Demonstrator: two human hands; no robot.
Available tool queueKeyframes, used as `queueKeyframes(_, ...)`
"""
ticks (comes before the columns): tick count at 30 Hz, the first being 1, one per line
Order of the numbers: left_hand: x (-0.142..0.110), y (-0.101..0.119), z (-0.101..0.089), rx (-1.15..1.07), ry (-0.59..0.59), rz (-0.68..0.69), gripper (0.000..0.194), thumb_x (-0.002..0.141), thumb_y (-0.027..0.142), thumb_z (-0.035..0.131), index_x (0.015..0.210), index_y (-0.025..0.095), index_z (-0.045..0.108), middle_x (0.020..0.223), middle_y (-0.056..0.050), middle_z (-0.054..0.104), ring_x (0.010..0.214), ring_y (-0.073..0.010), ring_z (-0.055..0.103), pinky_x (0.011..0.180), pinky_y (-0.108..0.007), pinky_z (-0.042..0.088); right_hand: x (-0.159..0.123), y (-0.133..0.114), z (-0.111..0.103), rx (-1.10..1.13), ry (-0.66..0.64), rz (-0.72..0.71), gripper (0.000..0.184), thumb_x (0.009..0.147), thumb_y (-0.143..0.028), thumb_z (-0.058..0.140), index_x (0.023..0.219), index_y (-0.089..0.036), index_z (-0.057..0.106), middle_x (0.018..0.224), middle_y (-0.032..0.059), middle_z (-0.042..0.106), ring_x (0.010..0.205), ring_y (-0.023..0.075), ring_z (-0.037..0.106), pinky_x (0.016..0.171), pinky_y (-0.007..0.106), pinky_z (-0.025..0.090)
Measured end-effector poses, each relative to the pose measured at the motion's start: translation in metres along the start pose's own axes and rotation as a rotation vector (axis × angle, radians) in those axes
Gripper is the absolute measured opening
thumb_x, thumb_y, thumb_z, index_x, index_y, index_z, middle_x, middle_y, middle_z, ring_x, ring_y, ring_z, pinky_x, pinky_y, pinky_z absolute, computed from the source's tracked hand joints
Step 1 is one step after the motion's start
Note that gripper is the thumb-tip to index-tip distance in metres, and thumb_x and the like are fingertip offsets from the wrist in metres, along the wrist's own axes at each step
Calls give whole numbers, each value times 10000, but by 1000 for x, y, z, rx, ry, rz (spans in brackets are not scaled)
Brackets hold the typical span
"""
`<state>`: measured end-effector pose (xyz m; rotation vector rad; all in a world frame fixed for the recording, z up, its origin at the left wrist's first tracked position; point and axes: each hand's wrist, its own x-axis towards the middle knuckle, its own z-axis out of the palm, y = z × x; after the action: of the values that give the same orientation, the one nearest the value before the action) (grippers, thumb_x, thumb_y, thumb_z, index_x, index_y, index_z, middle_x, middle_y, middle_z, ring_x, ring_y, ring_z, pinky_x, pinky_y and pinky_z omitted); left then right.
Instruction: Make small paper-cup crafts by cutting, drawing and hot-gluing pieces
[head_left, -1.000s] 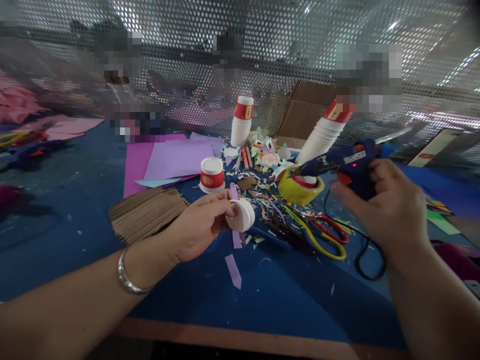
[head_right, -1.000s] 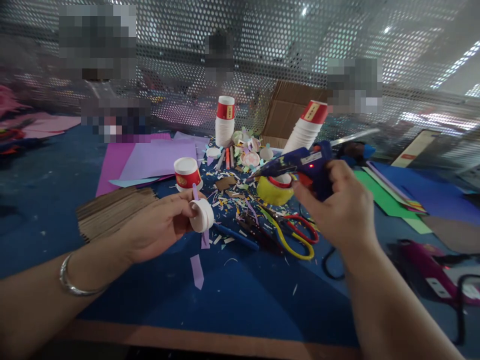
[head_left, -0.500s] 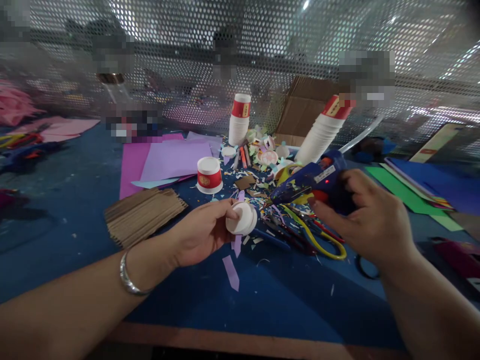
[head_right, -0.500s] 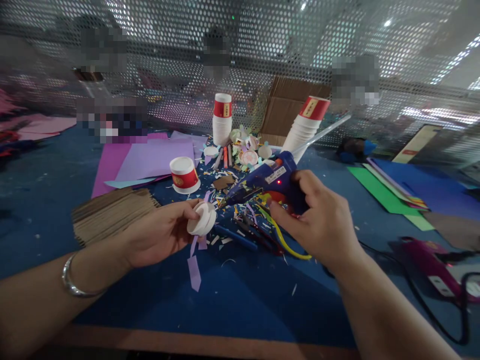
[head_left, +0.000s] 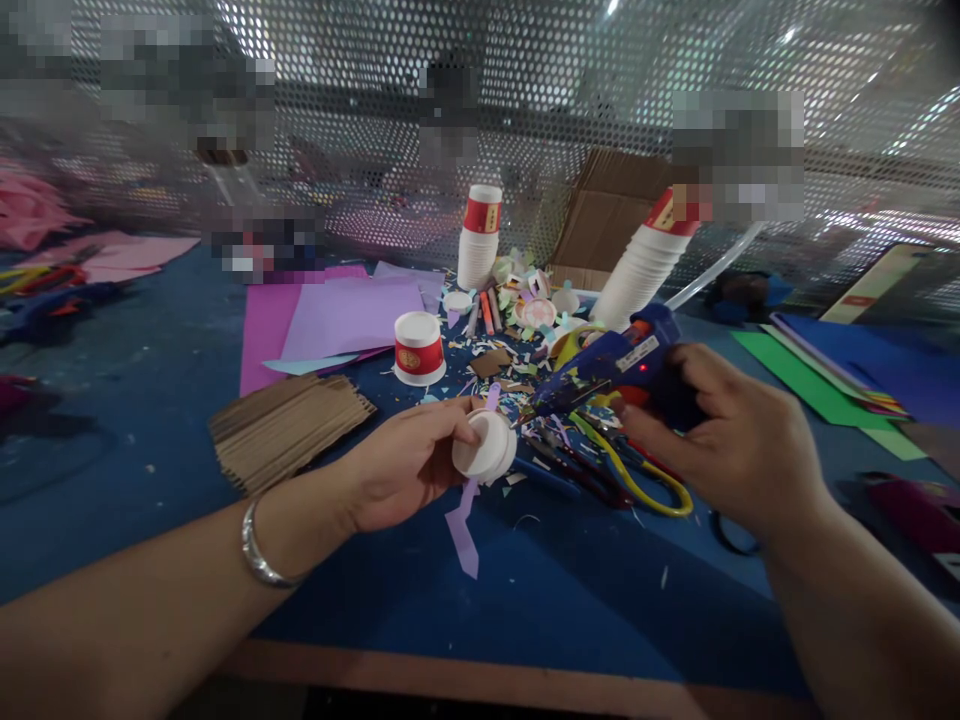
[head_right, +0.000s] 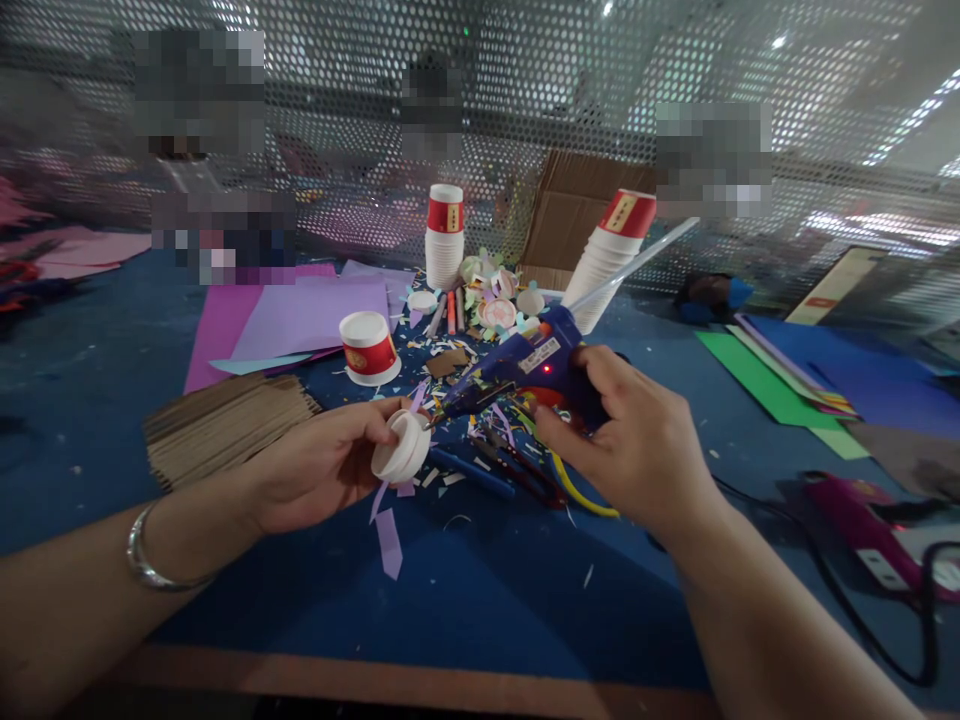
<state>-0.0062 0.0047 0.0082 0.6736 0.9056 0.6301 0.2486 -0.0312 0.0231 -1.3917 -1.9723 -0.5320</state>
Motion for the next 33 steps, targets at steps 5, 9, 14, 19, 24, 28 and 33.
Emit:
queueKeyframes(5,0,0,-1,10,-11,6,257,535,135,625,786,165,579,712,26,578,600,-91,515,558,-201,444,1,-1,0,20,1,-13,263,882,-454,559,818,-203,510,600,-60,504,432,84,459,421,205,352)
queueKeyframes(9,0,0,1,34,-6,4,250,538,140,611,786,162,589,718,20,582,598,-98,514,553,-218,445,0,0,0,23,-6,-9,269,887,-464,561,831,-205,516,609,-59,512,444,87,468,432,205,366)
queueKeyframes(14,1,-1,0,38,-31,12,247,539,145,613,785,157,599,720,15,591,592,-97,516,555,-226,443,-1,2,2,5,-9,-34,267,899,-461,555,863,-197,535,622,-56,513,440,86,460,427,206,366)
queueKeyframes(19,2,-1,-2,45,-43,17,266,526,166,638,791,158,608,715,21,592,591,-95,521,546,-223,440,1,2,1,11,-6,-49,289,926,-475,530,839,-200,526,605,-61,484,408,82,412,396,215,332)
queueKeyframes(24,1,-1,-2,46,-29,11,274,507,165,638,778,159,602,727,23,594,588,-86,513,535,-213,434,0,4,0,31,-23,-58,294,942,-474,520,892,-188,561,684,-25,585,424,93,447,411,235,359)
queueKeyframes(28,1,0,-1,48,-47,29,236,529,159,624,763,156,590,716,20,580,585,-87,512,550,-223,447,-3,5,0,63,-50,-37,254,915,-431,572,904,-178,587,740,-2,639,416,93,439,395,247,334)
queueKeyframes(33,2,0,-1,49,-29,38,234,546,141,616,778,147,594,735,7,592,592,-86,512,554,-224,446,-3,6,1,47,-44,-51,269,929,-422,555,943,-159,612,747,14,653,463,115,498,442,255,393)
